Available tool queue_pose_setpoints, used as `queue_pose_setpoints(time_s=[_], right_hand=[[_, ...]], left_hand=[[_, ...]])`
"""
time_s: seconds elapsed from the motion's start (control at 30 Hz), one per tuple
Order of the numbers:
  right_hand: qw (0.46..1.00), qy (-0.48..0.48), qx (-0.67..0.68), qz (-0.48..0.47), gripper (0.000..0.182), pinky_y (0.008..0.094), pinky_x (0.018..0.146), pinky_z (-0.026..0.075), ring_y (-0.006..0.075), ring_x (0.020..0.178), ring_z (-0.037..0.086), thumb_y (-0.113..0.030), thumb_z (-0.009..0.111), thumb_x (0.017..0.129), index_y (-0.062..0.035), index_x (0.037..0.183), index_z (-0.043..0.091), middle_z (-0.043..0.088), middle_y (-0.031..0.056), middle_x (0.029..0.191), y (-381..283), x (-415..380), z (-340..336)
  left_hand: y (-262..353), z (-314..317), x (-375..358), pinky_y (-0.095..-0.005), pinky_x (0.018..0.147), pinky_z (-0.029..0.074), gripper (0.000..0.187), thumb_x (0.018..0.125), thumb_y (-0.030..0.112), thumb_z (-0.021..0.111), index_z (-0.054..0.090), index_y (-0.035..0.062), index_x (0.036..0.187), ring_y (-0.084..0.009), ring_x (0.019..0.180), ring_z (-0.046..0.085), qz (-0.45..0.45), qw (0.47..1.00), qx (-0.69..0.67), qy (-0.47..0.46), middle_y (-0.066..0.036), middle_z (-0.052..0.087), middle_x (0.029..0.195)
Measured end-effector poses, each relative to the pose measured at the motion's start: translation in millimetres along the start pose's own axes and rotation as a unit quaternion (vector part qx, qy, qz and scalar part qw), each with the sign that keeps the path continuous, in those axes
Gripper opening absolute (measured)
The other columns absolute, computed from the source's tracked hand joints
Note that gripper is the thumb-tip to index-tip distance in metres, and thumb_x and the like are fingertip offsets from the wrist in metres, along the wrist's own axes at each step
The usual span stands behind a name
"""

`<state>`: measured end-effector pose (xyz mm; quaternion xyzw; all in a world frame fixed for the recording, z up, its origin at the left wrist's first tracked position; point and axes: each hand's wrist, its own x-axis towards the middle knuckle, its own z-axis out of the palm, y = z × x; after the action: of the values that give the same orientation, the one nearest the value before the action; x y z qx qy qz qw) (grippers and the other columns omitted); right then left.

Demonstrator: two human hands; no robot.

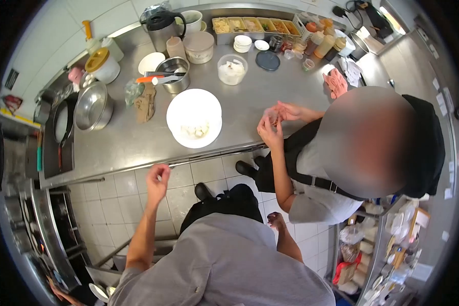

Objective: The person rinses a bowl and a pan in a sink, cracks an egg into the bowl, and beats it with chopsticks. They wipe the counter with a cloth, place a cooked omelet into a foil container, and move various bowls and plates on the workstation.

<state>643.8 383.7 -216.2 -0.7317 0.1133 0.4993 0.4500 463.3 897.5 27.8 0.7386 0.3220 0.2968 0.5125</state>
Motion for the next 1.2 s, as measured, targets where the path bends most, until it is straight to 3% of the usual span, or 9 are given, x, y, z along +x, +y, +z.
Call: queue_pose_setpoints(time_s=[0.27, 0.33, 0.47, 0.57, 0.7, 0.83, 0.9, 1.1, 1.2], right_hand=[[0.975, 0.049, -0.096, -0.196, 0.016, 0.0302, 0.048, 0.048, 0.0174, 0.065, 0.063, -0.012, 0.055, 0.085, -0.0051, 0.097, 0.063, 0.064, 0.0059, 0.079, 29, -16, 65], [0.994, 0.074, 0.034, -0.079, 0.018, 0.0328, 0.052, 0.049, 0.0185, 0.066, 0.063, -0.014, 0.056, 0.084, -0.0041, 0.097, 0.063, 0.064, 0.0065, 0.079, 43, -2, 72], [0.979, 0.119, 0.095, -0.139, 0.016, 0.0344, 0.053, 0.049, 0.0199, 0.067, 0.061, -0.013, 0.056, 0.086, -0.0026, 0.097, 0.062, 0.062, 0.0068, 0.079, 82, -3, 79], [0.97, 0.162, 0.059, -0.17, 0.014, 0.0354, 0.049, 0.048, 0.0206, 0.065, 0.059, -0.014, 0.054, 0.089, -0.0032, 0.091, 0.061, 0.059, 0.0068, 0.076, 92, -10, 90], [0.953, 0.158, 0.202, -0.163, 0.015, 0.0317, 0.041, 0.041, 0.0156, 0.053, 0.054, -0.014, 0.053, 0.089, -0.0072, 0.076, 0.056, 0.054, 0.0029, 0.063, 93, -46, 96], [0.926, 0.172, 0.336, -0.013, 0.007, 0.0275, 0.044, 0.043, 0.0139, 0.056, 0.056, -0.012, 0.052, 0.09, -0.0065, 0.088, 0.056, 0.055, 0.0015, 0.066, 90, -97, 91], [0.931, 0.235, 0.279, -0.029, 0.009, 0.0279, 0.048, 0.046, 0.0146, 0.059, 0.057, -0.013, 0.052, 0.091, -0.0066, 0.094, 0.058, 0.057, 0.0018, 0.071, 98, -125, 104], [0.944, 0.219, 0.238, 0.06, 0.014, 0.0283, 0.051, 0.047, 0.0152, 0.066, 0.06, -0.011, 0.054, 0.09, -0.0071, 0.102, 0.059, 0.061, 0.0033, 0.082, 111, -149, 101], [0.953, 0.173, 0.243, 0.049, 0.015, 0.028, 0.05, 0.047, 0.015, 0.067, 0.06, -0.011, 0.055, 0.09, -0.007, 0.103, 0.059, 0.061, 0.0036, 0.085, 113, -126, 85]], left_hand=[[130, 17, 118, -0.0276, 0.064, 0.044, 0.007, 0.081, -0.001, 0.067, 0.062, 0.0003, 0.085, -0.0164, 0.068, 0.054, 0.25, 0.964, -0.069, -0.056, -0.007, 0.059, 0.078], [150, 36, 137, -0.0304, 0.065, 0.044, 0.011, 0.078, 0.0, 0.07, 0.062, 0.0006, 0.084, -0.021, 0.07, 0.055, 0.316, 0.942, -0.05, -0.103, -0.009, 0.059, 0.08], [155, 123, 222, -0.0417, 0.08, 0.045, 0.013, 0.073, 0.007, 0.07, 0.061, 0.003, 0.082, -0.0305, 0.094, 0.057, 0.37, 0.904, 0.125, -0.171, -0.01, 0.062, 0.091], [143, 211, 278, -0.0446, 0.085, 0.044, 0.018, 0.076, 0.008, 0.067, 0.065, 0.0061, 0.094, -0.0281, 0.106, 0.055, 0.443, 0.83, 0.253, -0.224, -0.008, 0.063, 0.102], [105, 329, 334, -0.0473, 0.09, 0.041, 0.022, 0.077, 0.012, 0.064, 0.067, 0.0079, 0.098, -0.0266, 0.113, 0.052, 0.391, 0.765, 0.416, -0.299, -0.009, 0.061, 0.114], [73, 406, 359, -0.0459, 0.09, 0.042, 0.025, 0.083, 0.012, 0.057, 0.064, 0.0094, 0.106, -0.0264, 0.113, 0.054, 0.38, 0.786, 0.429, -0.233, -0.01, 0.063, 0.113], [54, 430, 361, -0.0447, 0.089, 0.042, 0.025, 0.085, 0.012, 0.053, 0.063, 0.0101, 0.109, -0.0272, 0.111, 0.056, 0.395, 0.79, 0.434, -0.177, -0.012, 0.063, 0.111], [68, 429, 356, -0.0457, 0.088, 0.044, 0.028, 0.084, 0.006, 0.053, 0.054, 0.0071, 0.112, -0.0316, 0.101, 0.062, 0.42, 0.765, 0.42, -0.247, -0.017, 0.066, 0.101], [93, 403, 348, -0.0437, 0.082, 0.047, 0.038, 0.077, 0.001, 0.059, 0.048, 0.0063, 0.113, -0.0333, 0.094, 0.061, 0.434, 0.858, 0.219, -0.165, -0.013, 0.064, 0.091]])
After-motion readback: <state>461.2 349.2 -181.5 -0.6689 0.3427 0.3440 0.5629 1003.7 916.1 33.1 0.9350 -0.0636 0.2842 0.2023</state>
